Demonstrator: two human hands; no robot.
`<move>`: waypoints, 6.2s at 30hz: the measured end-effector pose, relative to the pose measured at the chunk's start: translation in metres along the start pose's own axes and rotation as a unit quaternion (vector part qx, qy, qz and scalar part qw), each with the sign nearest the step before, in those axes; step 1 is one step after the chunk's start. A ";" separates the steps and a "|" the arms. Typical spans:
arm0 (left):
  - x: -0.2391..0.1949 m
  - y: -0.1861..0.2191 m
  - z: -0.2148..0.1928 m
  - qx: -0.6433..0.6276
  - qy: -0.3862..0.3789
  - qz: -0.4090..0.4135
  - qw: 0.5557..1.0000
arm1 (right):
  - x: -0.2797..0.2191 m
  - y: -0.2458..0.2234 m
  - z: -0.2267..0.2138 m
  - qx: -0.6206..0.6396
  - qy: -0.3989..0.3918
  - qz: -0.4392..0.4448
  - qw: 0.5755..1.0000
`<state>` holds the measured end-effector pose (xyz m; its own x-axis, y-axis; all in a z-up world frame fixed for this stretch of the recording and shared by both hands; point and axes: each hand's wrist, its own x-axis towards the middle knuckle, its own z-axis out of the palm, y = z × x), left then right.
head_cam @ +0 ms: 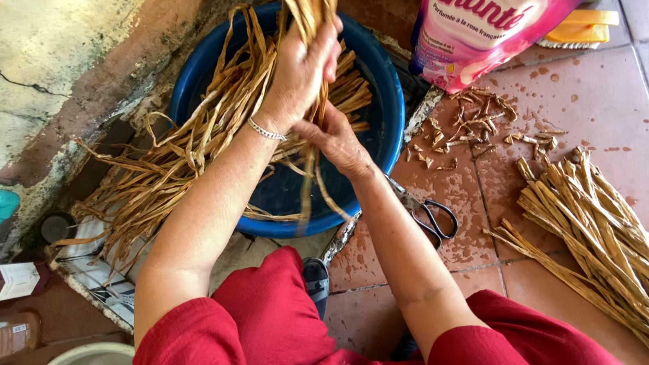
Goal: The person sits on the floor and uses scissors to trim the ends of dried plant stalks. They pick up stalks from a blue basin, cut the tips, and place the trimmed stalks into a pile on the floor.
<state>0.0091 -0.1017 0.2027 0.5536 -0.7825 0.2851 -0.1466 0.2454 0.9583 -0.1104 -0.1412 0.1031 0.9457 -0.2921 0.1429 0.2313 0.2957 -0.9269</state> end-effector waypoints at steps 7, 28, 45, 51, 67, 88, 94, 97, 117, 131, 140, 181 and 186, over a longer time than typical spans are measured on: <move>0.007 0.019 -0.064 -0.141 0.134 0.099 0.976 | -0.015 0.008 -0.007 -0.036 0.005 0.034 0.999; -0.151 -0.129 -0.278 -0.391 0.544 -0.072 0.739 | 0.016 -0.021 -0.028 -0.548 -0.012 -0.103 0.830; -0.129 -0.121 -0.197 0.447 0.443 -0.130 0.766 | 0.024 -0.102 -0.090 -0.724 -0.130 -0.068 0.675; -0.073 -0.075 -0.073 0.400 0.001 0.059 0.914 | 0.010 -0.088 -0.091 -0.688 -0.124 -0.163 0.696; -0.019 -0.105 0.030 0.277 -0.165 -0.175 0.930 | -0.072 -0.159 -0.148 -0.765 0.063 -0.366 0.526; -0.005 -0.078 0.107 0.061 -0.188 -0.319 0.927 | -0.221 0.075 -0.187 -0.649 -0.100 0.245 0.713; -0.001 -0.069 0.095 0.041 -0.150 -0.359 0.920 | -0.199 0.006 -0.185 -0.533 -0.008 0.285 0.797; 0.001 -0.067 0.090 0.017 -0.144 -0.358 0.923 | -0.200 -0.035 -0.191 -0.498 -0.038 0.244 0.831; -0.018 -0.051 0.094 -0.017 -0.149 -0.356 0.922 | -0.239 -0.054 -0.161 -0.243 0.201 0.083 0.945; -0.026 -0.054 0.101 -0.006 -0.179 -0.359 0.916 | -0.259 -0.033 -0.139 -0.302 0.266 0.088 0.911; -0.032 -0.051 0.108 0.013 -0.153 -0.324 0.934 | -0.265 -0.028 -0.134 -0.283 0.286 0.107 0.909; -0.056 -0.070 0.118 0.002 -0.162 -0.283 0.945 | -0.282 -0.012 -0.160 -0.213 0.335 -0.004 0.918; -0.057 -0.066 0.120 0.004 -0.174 -0.309 0.935 | -0.273 -0.019 -0.180 -0.040 0.328 -0.059 0.942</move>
<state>-0.1112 -0.1418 0.1252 0.2337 -0.9125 -0.3357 0.1067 -0.3191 0.9417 -0.4145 -0.2304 0.0194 0.5635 -0.8257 0.0263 0.2838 0.1635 -0.9448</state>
